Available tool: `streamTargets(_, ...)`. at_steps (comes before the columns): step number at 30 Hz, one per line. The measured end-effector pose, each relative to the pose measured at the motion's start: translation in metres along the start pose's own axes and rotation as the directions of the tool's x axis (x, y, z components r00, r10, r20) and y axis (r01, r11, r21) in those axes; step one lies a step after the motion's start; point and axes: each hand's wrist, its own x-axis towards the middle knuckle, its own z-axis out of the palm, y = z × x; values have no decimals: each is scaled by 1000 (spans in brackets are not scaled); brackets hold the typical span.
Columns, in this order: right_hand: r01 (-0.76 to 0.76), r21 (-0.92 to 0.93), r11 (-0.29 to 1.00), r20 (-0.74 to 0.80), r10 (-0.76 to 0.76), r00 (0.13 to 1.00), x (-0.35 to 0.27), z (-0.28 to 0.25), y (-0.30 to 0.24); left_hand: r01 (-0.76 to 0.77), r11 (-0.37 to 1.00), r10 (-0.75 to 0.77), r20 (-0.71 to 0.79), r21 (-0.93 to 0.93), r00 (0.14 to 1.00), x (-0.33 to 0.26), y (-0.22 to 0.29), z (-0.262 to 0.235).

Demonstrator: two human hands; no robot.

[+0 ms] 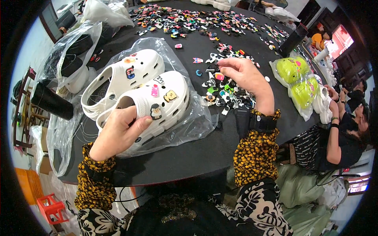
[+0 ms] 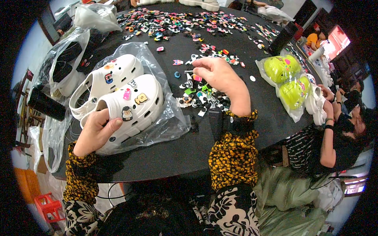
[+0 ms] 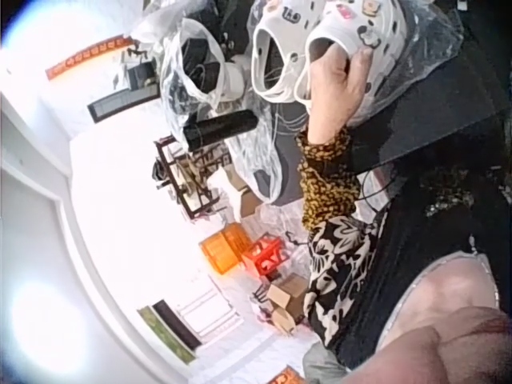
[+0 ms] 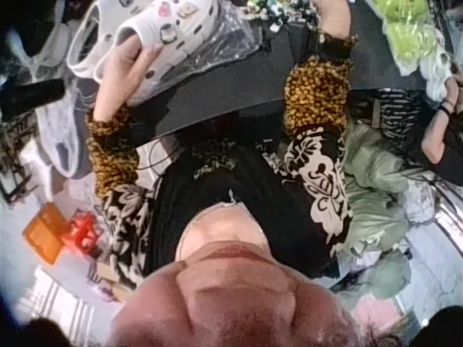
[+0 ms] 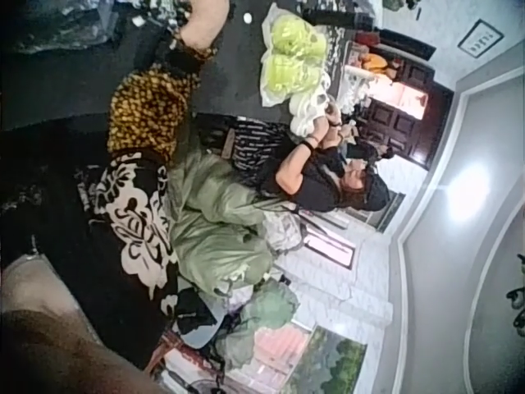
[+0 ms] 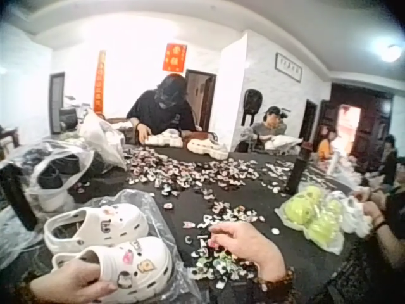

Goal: Apply decorative charms to the holes of white foam clogs.

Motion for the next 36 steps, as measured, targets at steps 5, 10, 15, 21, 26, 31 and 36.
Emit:
streamTargets(5, 23, -126, 992, -60, -30, 998, 0, -4, 1, -5, 1000, 5, -6, 3, 1000, 0, 1, 0)
streamTargets(10, -50, -226, 973, -117, 24, 993, -2, -5, -1, 1, 1000, -1, -15, -17, 1000, -1, -1, 0)
streamTargets(15, 1, -389, 921, -9, -5, 1000, -9, -21, 9, -4, 1000, 4, -14, -26, 1000, 0, 0, 1)
streamTargets(21, -241, -523, 818, 63, 319, 946, -39, -46, -1, -3, 1000, 3, 2, 14, 1000, 1, 3, -5)
streamTargets(26, -164, -591, 790, 177, 325, 929, -69, -43, -2, -34, 999, 34, 2, -3, 999, 0, 1, -4)
streamTargets(31, -162, -627, 762, 109, 292, 950, -94, -40, 2, -8, 1000, 8, 0, -20, 1000, 0, -2, -1)
streamTargets(36, -247, -640, 728, 28, 343, 939, -116, -47, 3, -50, 999, 50, -30, 8, 998, 0, -5, 1)
